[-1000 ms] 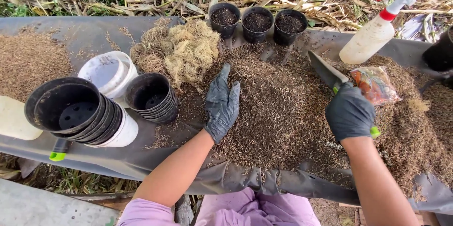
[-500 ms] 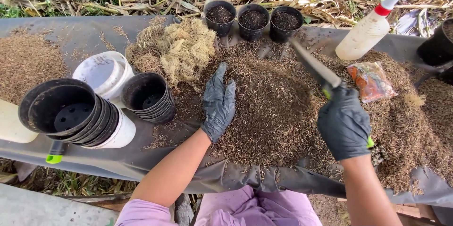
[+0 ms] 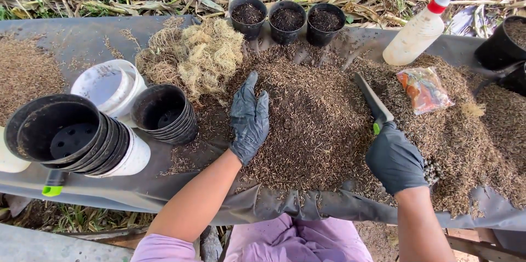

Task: Mixing potting soil and moss on a workspace using a hand trowel and gloved hands.

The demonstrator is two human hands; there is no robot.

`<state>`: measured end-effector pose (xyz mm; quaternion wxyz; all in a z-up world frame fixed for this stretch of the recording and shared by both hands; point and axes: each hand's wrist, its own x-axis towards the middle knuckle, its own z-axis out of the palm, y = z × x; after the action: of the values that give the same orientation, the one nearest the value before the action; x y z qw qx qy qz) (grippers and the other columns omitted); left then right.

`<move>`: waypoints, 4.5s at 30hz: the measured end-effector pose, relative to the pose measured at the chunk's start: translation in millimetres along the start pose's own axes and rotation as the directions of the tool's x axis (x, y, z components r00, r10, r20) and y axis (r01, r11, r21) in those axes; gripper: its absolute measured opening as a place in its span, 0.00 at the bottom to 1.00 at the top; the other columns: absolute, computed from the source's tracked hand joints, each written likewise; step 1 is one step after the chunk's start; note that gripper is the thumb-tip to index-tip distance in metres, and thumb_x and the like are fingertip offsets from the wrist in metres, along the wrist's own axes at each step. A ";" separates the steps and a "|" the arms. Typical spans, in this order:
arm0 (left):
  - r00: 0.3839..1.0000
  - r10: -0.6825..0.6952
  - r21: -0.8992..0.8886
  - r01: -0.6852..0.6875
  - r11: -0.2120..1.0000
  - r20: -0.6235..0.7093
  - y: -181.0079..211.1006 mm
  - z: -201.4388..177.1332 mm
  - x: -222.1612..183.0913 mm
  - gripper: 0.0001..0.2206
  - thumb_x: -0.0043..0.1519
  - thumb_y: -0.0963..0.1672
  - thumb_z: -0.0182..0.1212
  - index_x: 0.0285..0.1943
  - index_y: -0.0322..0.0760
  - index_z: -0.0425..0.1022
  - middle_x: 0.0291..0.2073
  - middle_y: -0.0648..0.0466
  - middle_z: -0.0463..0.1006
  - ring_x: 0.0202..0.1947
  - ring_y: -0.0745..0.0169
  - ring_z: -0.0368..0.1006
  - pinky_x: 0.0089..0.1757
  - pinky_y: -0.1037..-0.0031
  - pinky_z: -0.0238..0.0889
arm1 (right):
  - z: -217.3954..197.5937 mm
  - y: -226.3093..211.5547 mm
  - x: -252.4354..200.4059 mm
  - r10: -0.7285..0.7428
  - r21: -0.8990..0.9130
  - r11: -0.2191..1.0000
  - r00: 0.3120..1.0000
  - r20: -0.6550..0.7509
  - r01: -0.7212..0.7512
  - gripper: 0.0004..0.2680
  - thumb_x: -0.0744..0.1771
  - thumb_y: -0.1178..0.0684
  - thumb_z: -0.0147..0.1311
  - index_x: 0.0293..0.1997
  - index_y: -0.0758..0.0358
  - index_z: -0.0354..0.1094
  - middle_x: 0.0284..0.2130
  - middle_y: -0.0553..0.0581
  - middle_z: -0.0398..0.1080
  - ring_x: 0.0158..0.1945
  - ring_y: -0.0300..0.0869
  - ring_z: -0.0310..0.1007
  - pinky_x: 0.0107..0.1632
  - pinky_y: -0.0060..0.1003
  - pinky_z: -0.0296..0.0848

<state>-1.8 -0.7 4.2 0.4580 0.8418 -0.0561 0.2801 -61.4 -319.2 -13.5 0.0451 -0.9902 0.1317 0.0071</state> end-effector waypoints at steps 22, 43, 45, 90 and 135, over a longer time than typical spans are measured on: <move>0.989 -0.148 -0.128 0.148 0.981 0.009 17.8 -7.3 2.3 0.22 0.69 0.42 0.48 0.74 0.46 0.64 0.67 0.46 0.68 0.64 0.54 0.67 0.60 0.72 0.67 | -18.9 -24.4 54.9 -0.024 0.026 0.999 0.994 -0.108 0.027 0.16 0.68 0.53 0.43 0.59 0.75 0.63 0.37 0.74 0.75 0.41 0.72 0.79 0.39 0.64 0.77; 0.998 -0.053 -0.225 0.055 0.973 0.013 3.8 -3.6 -1.9 0.26 0.73 0.53 0.32 0.75 0.39 0.57 0.68 0.48 0.67 0.71 0.51 0.62 0.68 0.58 0.48 | -98.7 -44.8 2.2 -0.434 0.273 0.820 0.857 -0.279 0.504 0.09 0.72 0.49 0.52 0.45 0.66 0.68 0.29 0.54 0.68 0.26 0.42 0.67 0.27 0.39 0.70; 0.994 -0.102 -0.231 0.107 0.967 0.035 1.3 -1.9 -3.4 0.27 0.73 0.55 0.30 0.77 0.43 0.55 0.70 0.52 0.67 0.73 0.52 0.60 0.70 0.54 0.42 | -77.6 -19.7 7.0 -0.436 0.409 0.754 0.858 -0.272 0.514 0.05 0.70 0.57 0.56 0.45 0.69 0.67 0.28 0.55 0.68 0.26 0.40 0.65 0.24 0.35 0.67; 0.878 -0.316 -0.482 0.465 0.743 0.360 -9.1 -34.3 38.7 0.46 0.55 0.67 0.18 0.70 0.43 0.66 0.68 0.44 0.70 0.71 0.49 0.62 0.70 0.48 0.25 | -70.5 -62.3 -56.3 -0.454 0.354 0.820 0.888 -0.075 0.450 0.11 0.74 0.47 0.34 0.45 0.63 0.59 0.23 0.55 0.66 0.14 0.43 0.63 0.11 0.41 0.66; 0.929 0.334 -0.439 -0.235 0.867 0.163 25.5 -22.0 16.7 0.21 0.72 0.47 0.50 0.73 0.39 0.65 0.70 0.42 0.65 0.73 0.47 0.55 0.71 0.59 0.42 | -40.8 -43.8 -20.1 -0.282 0.088 0.940 0.897 -0.340 0.329 0.21 0.69 0.44 0.55 0.70 0.55 0.61 0.45 0.62 0.72 0.41 0.60 0.79 0.33 0.57 0.78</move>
<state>-6.0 5.1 41.1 0.5686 0.7355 -0.2913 0.2257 -69.3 -275.6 31.5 0.0941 -0.9805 -0.0198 -0.1715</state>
